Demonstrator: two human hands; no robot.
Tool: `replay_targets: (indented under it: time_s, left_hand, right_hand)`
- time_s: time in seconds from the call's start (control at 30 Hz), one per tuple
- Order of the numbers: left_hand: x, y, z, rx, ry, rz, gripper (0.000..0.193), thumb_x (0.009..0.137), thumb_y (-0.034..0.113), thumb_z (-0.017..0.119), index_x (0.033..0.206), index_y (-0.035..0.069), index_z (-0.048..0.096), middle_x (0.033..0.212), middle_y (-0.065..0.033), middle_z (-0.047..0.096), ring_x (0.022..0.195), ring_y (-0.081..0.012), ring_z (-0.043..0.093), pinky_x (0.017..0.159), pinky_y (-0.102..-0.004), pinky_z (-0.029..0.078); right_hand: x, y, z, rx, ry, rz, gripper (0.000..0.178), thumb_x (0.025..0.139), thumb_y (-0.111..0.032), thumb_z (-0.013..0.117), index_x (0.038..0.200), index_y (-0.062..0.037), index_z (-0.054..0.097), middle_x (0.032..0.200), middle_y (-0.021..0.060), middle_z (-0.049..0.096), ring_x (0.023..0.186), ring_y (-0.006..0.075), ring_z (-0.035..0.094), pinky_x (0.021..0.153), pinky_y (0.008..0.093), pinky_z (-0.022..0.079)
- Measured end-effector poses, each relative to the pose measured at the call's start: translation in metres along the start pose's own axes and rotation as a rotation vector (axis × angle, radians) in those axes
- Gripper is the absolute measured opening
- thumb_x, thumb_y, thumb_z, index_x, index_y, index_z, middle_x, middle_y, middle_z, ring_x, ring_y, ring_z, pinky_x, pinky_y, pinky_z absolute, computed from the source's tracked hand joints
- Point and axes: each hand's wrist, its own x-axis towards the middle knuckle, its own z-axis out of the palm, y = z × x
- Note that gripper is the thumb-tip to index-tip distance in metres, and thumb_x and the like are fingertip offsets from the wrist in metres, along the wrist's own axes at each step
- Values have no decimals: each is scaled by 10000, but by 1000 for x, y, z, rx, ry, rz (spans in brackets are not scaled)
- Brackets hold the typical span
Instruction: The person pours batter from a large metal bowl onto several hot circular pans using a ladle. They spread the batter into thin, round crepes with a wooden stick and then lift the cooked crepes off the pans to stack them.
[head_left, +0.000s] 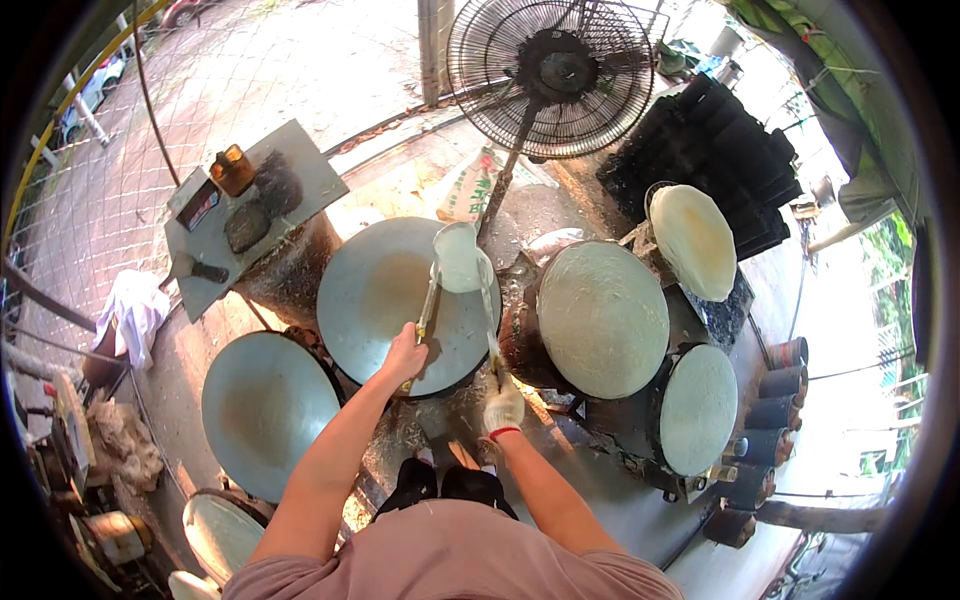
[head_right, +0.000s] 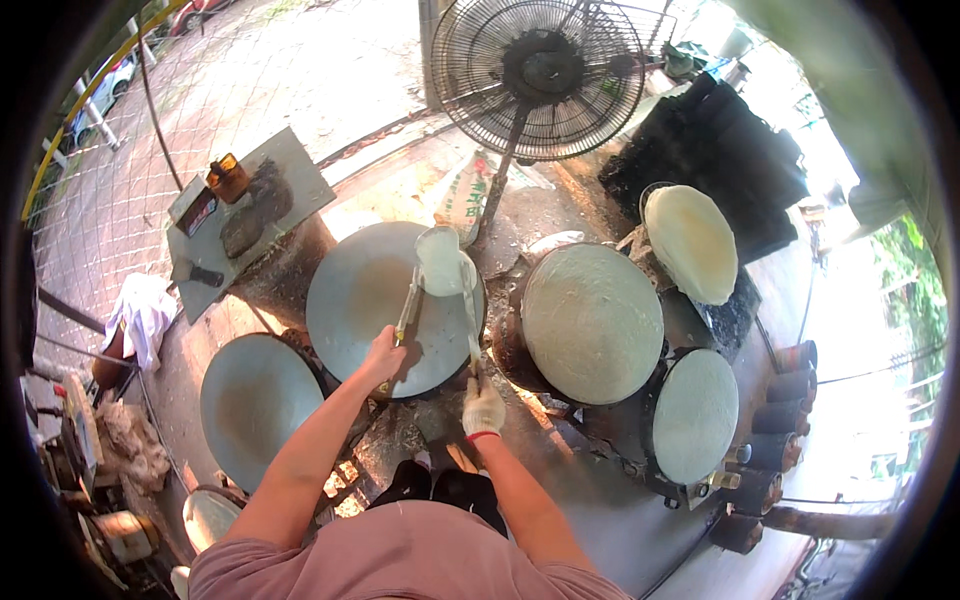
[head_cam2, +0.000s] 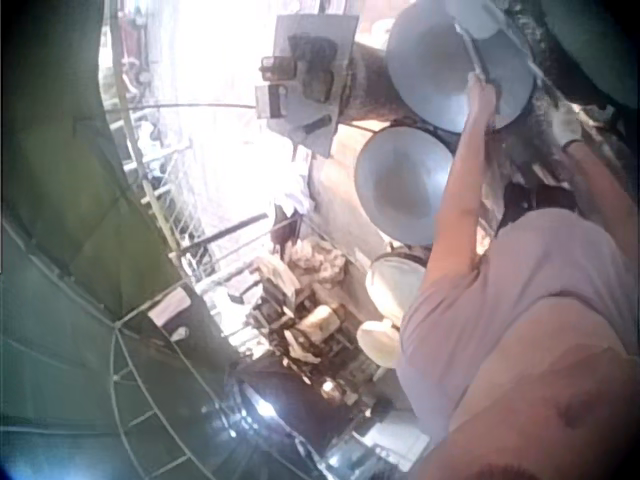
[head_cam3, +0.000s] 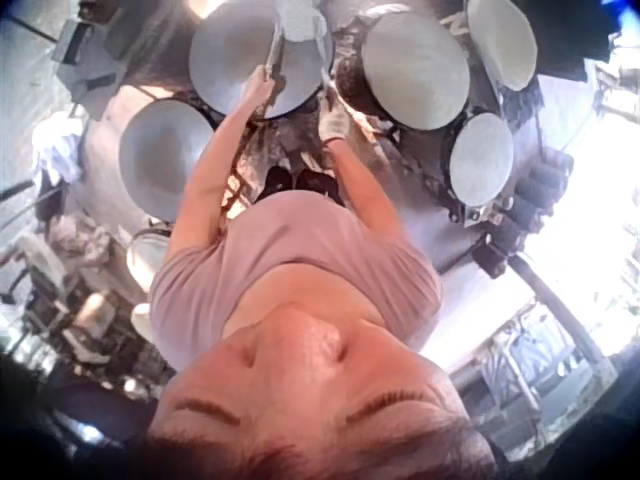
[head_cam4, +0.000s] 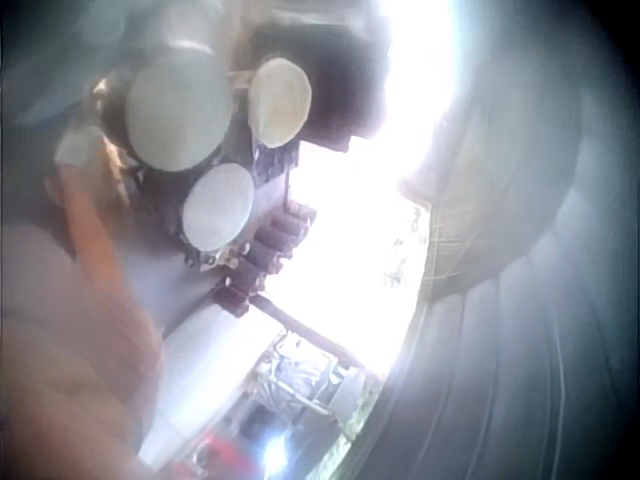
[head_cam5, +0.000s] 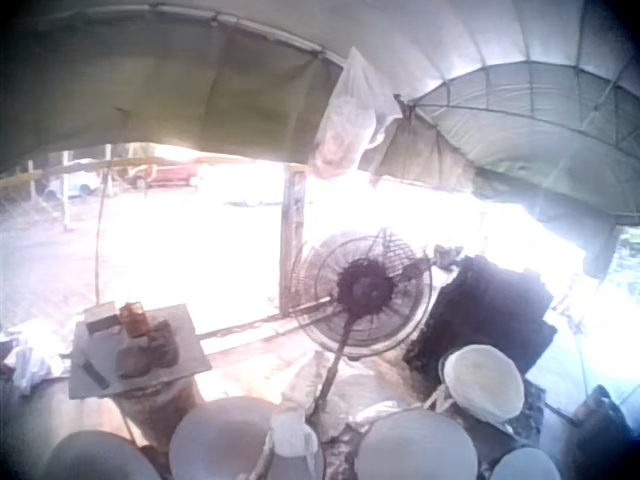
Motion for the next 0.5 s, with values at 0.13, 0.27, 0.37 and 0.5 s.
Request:
replay_targets:
  time_s: [0.13, 0.27, 0.37, 0.5]
  left_hand:
    - [22, 2, -23, 301, 47, 58, 233, 789, 76, 471, 999, 9, 395, 928, -309, 590, 926, -479, 555, 759, -517, 436]
    - [34, -5, -53, 432, 127, 71, 240, 801, 66, 469, 1030, 24, 411, 863, -281, 610, 850, -468, 580, 730, -518, 456]
    - [32, -10, -76, 507, 139, 123, 230, 803, 15, 480, 1026, 17, 423, 833, -269, 615, 811, -453, 596, 706, -504, 473]
    - [31, -27, -90, 562, 178, 145, 221, 815, -6, 489, 1027, 20, 433, 834, -251, 619, 791, -431, 610, 689, -492, 482]
  right_hand:
    - [17, -26, 16, -5, -18, -19, 400, 899, -213, 482, 1296, -183, 509, 1010, 180, 655, 908, 346, 633, 787, 415, 487]
    - [33, -47, 18, 527, -134, 278, 414, 907, -213, 494, 1259, 4, 506, 1097, 165, 643, 965, 263, 633, 826, 373, 479]
    - [13, -21, 34, 278, 105, 39, 410, 908, -216, 517, 1261, -8, 520, 992, 108, 616, 786, 165, 543, 689, 278, 424]
    - [34, -88, 42, 504, -170, 283, 358, 909, -204, 529, 1249, -99, 567, 699, 10, 547, 495, 70, 420, 467, 216, 347]
